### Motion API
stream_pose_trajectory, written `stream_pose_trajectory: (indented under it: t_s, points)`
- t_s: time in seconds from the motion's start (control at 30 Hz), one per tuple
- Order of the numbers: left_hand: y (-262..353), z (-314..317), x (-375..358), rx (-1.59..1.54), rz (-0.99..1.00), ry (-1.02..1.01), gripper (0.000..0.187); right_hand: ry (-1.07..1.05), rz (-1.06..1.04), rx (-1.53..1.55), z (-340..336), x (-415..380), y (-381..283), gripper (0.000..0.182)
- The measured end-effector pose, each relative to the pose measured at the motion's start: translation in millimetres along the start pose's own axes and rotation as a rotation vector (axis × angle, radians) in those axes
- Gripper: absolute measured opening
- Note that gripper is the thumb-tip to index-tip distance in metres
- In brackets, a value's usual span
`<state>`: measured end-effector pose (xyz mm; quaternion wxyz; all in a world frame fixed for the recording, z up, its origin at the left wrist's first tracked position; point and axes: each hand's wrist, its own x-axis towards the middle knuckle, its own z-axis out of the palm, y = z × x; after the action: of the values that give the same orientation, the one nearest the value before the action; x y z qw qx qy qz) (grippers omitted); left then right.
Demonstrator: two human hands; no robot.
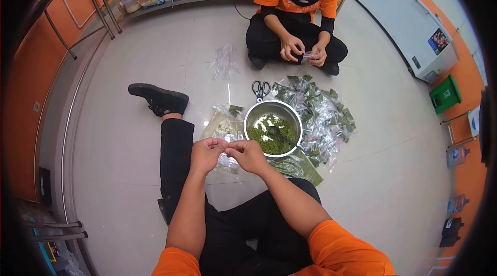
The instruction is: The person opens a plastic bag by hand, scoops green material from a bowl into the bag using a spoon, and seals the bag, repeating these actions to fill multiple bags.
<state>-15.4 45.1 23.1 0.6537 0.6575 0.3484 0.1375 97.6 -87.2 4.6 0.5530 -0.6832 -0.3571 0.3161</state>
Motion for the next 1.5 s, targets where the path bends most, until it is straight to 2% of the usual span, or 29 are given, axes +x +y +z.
stream_pose_trajectory:
  t_s: [0.17, 0.27, 0.4, 0.6, 0.7, 0.73, 0.83, 0.87, 0.93, 0.97, 1.07, 1.17, 1.3, 1.4, 1.5]
  points:
    - [10, -3, -3, 0.122, 0.07, -0.017, 0.02, -0.023, -0.023, -0.113, -8, 2, -7, 0.022]
    - [8, 2, -6, 0.14, 0.112, -0.024, 0.02, 0.107, -0.198, -0.146, -5, 1, -7, 0.02]
    - [10, 6, -4, 0.176, 0.142, -0.06, 0.015, 0.136, -0.281, -0.237, -14, 0, -19, 0.014]
    - [10, 18, -2, 0.211, 0.1, 0.03, 0.016, 0.343, -0.326, -0.325, -8, 5, -10, 0.011]
    - [7, 32, -5, 0.245, 0.136, 0.065, 0.017, 0.353, -0.277, -0.39, -18, 16, -4, 0.01]
    - [5, 36, -3, 0.259, 0.203, 0.117, 0.016, 0.269, -0.205, -0.315, -18, 14, -4, 0.01]
    - [11, 34, -4, 0.306, 0.194, 0.094, 0.02, 0.184, -0.348, -0.279, -17, 10, -5, 0.027]
    - [13, 30, -5, 0.418, 0.194, 0.099, 0.024, 0.117, -0.375, -0.371, -19, 13, 10, 0.041]
    - [12, 25, -2, 0.551, 0.209, 0.143, 0.027, 0.079, -0.277, -0.395, -23, 15, 9, 0.035]
    - [2, 22, 1, 0.583, 0.238, 0.184, 0.027, 0.159, -0.215, -0.397, -23, 14, 4, 0.033]
    - [10, 24, -3, 0.536, 0.285, 0.23, 0.026, 0.383, -0.231, -0.338, -13, 15, -3, 0.019]
    - [5, 32, -4, 0.503, 0.284, 0.247, 0.024, 0.351, -0.345, -0.369, -4, 12, -6, 0.019]
    - [4, 38, -1, 0.441, 0.439, 0.353, 0.019, 0.354, -0.351, -0.362, -1, 14, -4, 0.02]
    - [2, 41, -1, 0.343, 0.486, 0.429, 0.019, 0.378, -0.351, -0.396, -2, 12, -7, 0.018]
    - [5, 40, -1, 0.311, 0.461, 0.367, 0.022, 0.346, -0.437, -0.461, -3, 10, -4, 0.017]
